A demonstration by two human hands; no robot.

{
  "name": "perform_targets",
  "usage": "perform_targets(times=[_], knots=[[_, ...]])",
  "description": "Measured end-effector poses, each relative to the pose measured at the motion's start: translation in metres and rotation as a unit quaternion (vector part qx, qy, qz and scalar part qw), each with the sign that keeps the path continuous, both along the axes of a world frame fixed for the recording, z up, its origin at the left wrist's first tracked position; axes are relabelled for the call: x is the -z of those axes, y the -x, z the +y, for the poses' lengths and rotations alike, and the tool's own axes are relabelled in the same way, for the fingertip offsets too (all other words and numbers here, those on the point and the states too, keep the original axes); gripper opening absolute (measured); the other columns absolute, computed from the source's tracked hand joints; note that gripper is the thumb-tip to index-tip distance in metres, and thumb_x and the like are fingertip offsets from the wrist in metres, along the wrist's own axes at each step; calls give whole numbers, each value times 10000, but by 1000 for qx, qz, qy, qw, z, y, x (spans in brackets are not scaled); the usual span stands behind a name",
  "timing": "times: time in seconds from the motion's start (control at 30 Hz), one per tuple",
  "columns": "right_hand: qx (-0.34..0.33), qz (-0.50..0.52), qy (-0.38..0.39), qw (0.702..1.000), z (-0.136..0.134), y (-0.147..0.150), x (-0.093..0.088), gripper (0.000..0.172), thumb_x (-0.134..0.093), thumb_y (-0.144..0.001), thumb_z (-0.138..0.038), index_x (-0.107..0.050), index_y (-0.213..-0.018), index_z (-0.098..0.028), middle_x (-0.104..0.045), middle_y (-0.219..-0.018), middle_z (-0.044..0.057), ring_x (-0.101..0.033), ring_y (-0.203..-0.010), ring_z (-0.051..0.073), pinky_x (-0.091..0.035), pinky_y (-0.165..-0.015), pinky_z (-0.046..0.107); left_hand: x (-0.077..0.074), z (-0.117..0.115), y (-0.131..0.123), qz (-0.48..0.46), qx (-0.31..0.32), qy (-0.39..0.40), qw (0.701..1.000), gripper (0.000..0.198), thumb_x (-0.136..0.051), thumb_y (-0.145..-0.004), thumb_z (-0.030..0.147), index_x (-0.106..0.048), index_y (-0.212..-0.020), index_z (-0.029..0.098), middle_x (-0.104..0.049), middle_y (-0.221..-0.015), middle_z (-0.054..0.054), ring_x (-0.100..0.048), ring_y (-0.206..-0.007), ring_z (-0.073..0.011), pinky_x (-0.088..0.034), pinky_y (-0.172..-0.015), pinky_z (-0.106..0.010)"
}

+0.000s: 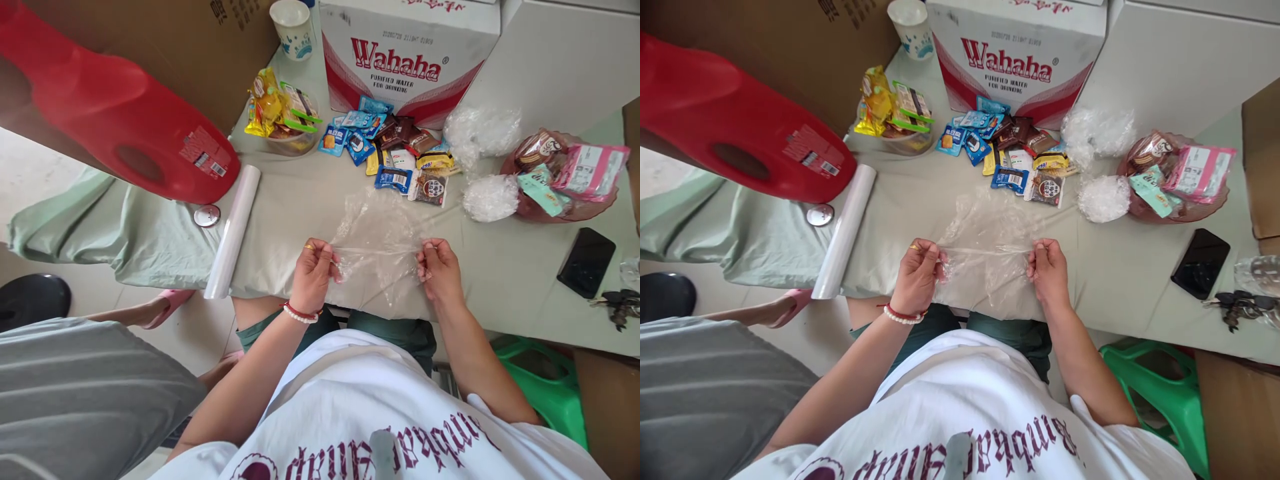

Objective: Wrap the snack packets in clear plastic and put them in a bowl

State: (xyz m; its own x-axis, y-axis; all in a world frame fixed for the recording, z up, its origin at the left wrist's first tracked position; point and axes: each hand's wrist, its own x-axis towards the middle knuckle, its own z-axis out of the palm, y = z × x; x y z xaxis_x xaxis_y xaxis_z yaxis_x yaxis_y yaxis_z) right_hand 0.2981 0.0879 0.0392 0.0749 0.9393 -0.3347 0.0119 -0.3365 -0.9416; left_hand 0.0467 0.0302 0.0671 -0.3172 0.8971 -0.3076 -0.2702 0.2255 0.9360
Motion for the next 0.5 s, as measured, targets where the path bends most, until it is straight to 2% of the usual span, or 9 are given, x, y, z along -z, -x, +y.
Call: perform_targets(times=[0.1,0.2,0.27,0.33,0.37,0.4,0.43,0.5], knots=[[-3,-54,-21,998,0,-6,3,313,-605,-940,-563,-510,-1001,-271,-523,-678,-69,-422,-422,92,-313,-363,228,9,2,19,88,1,74,993,351,-729,-864,491,-488,-827,240,-542,-609,76,-398,-373,-73,-301,-386,-217],[-32,-101,-25,994,-1,-13,4,262,-593,-953,-521,-553,-995,-265,-547,-674,-51,-456,-437,110,-349,-391,252,14,0,41,235,40,129,963,202,-698,-853,351,-545,-797,232,-534,-566,55,-424,-415,-111,-306,-427,-247],[-48,-124,-32,991,-3,-15,4,259,-587,-958,-519,-574,-988,-262,-574,-683,-36,-472,-441,121,-362,-402,265,9,-2,45,346,-11,93,933,112,-692,-822,269,-593,-854,226,-592,-661,23,-493,-525,-140,-398,-533,-273],[-57,-141,-45,987,-4,-14,4,274,-573,-967,-533,-588,-997,-261,-600,-696,-25,-483,-446,132,-374,-415,277,-1,-2,38,437,-85,7,895,112,-674,-818,217,-622,-916,227,-639,-809,-19,-569,-691,-178,-482,-708,-317],[-63,-149,-52,985,-5,-13,4,285,-562,-973,-543,-592,-1006,-261,-610,-702,-22,-488,-449,136,-382,-424,283,-7,-1,32,467,-94,-40,878,108,-660,-828,206,-634,-930,229,-653,-873,-42,-600,-783,-203,-498,-799,-347],[-69,-157,-60,983,-5,-12,4,294,-552,-979,-550,-595,-1016,-261,-620,-709,-20,-492,-453,140,-389,-436,287,-13,1,26,490,-77,-84,864,99,-645,-840,202,-649,-934,232,-666,-925,-62,-622,-873,-230,-499,-876,-379],[-76,-167,-68,981,-4,-10,4,301,-541,-986,-552,-597,-1029,-260,-631,-717,-19,-499,-463,144,-399,-454,290,-16,4,19,508,-34,-121,852,101,-635,-848,200,-664,-937,237,-682,-977,-79,-636,-969,-258,-488,-944,-411],[-91,-196,-86,973,-4,-9,3,300,-523,-996,-541,-602,-1043,-256,-645,-727,-15,-521,-499,154,-421,-506,295,-16,12,8,535,94,-163,824,122,-622,-855,189,-689,-938,246,-711,-1057,-98,-629,-1142,-302,-435,-1060,-475]])
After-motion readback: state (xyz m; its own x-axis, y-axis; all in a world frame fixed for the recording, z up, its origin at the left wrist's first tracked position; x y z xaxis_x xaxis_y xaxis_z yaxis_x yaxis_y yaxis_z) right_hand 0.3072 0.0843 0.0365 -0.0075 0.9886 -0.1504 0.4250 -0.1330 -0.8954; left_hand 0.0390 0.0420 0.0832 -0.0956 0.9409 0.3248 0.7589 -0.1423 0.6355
